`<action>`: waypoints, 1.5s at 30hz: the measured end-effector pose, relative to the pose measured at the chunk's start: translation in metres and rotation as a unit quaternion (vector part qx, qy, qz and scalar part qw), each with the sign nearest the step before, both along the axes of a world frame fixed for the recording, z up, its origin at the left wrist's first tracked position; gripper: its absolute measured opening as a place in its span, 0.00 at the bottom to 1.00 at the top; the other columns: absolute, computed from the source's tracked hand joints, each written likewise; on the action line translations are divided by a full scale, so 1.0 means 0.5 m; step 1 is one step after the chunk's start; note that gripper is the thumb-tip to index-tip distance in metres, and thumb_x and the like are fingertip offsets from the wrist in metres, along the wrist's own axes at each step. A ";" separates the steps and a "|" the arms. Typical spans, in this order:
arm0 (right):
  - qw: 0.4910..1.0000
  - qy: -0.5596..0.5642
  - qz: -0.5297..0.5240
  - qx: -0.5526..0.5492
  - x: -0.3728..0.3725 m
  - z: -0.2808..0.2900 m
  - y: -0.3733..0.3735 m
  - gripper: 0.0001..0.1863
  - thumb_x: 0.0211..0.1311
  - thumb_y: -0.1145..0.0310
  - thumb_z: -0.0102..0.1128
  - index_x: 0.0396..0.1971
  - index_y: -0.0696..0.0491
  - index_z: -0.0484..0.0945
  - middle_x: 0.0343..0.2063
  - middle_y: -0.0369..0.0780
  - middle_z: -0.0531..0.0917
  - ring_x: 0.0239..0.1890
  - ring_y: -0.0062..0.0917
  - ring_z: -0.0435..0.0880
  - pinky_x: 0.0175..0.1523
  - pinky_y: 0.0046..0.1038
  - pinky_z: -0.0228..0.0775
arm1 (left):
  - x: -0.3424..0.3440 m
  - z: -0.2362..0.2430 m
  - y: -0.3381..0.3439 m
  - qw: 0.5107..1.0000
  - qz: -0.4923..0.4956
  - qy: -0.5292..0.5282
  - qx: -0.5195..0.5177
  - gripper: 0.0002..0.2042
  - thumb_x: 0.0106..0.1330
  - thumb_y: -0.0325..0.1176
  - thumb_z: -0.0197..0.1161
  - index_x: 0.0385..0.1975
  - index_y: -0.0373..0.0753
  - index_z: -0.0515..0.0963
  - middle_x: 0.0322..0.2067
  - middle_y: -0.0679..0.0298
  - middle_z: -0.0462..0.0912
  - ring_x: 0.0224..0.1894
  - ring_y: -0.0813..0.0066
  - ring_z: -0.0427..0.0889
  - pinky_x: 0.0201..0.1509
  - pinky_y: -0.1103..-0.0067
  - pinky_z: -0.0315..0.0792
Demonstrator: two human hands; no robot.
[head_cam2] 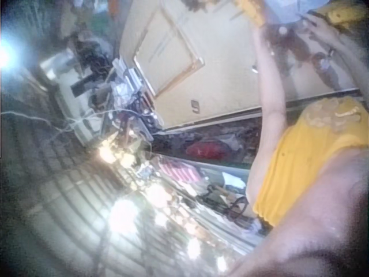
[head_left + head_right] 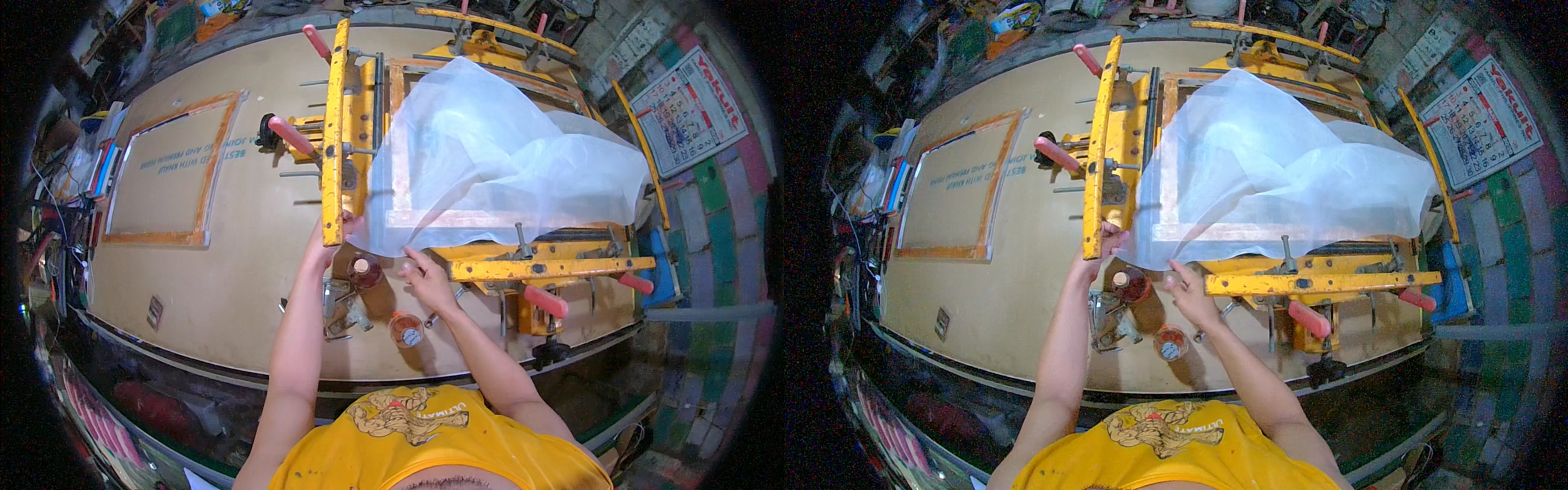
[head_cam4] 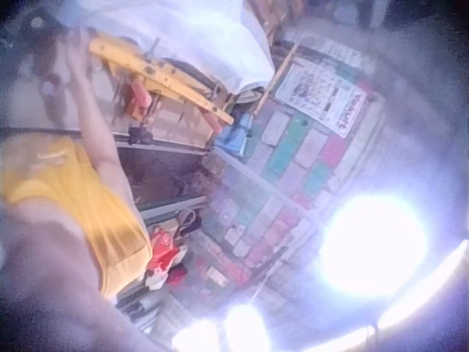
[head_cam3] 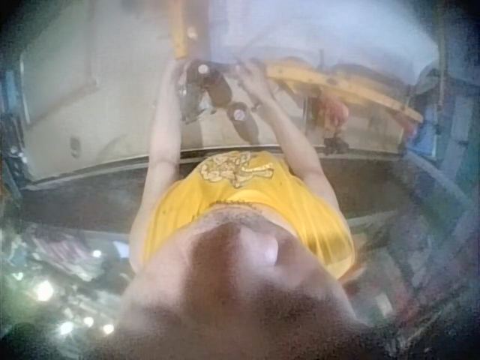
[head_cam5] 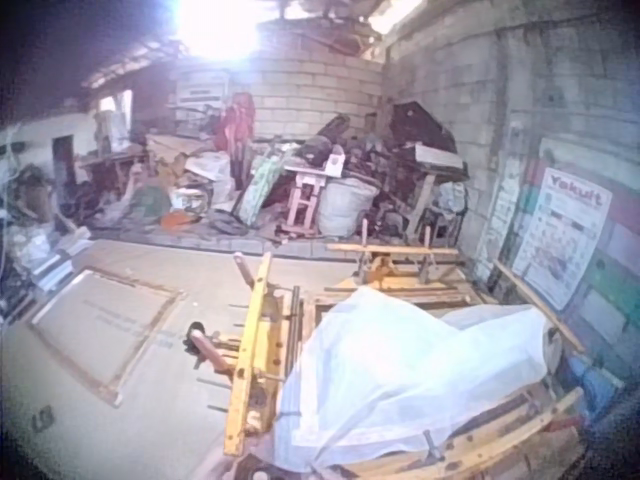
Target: The person places a white fabric onto a yellow screen-printing frame, smooths it, and adjusts the clamps to secure the fabric. The person repeatedly repositions the fabric and tightens the clamps to prepare the frame for use.
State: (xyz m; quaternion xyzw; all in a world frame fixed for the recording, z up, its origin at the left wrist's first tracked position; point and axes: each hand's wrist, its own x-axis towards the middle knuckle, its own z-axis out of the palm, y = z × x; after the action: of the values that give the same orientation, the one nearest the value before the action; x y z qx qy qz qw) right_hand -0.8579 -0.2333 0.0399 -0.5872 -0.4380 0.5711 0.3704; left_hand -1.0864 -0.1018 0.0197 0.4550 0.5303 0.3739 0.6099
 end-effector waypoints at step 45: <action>0.995 -0.063 0.058 0.056 0.136 0.035 -0.245 0.20 0.69 0.65 0.62 0.57 0.56 0.73 0.46 0.44 0.80 0.38 0.25 0.85 0.42 0.26 0.78 | -0.055 0.229 -0.326 0.973 0.196 0.040 0.115 0.08 0.70 0.30 0.63 0.42 0.33 0.83 0.27 0.71 0.77 0.26 0.86 0.69 0.31 0.86 0.63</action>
State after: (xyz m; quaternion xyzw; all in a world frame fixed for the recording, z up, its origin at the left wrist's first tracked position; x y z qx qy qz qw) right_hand -0.7898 -0.3559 0.0573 -0.5744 -0.5248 0.5280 0.3404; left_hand -1.1139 -0.2648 0.1343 0.4233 0.5867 0.5263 0.4468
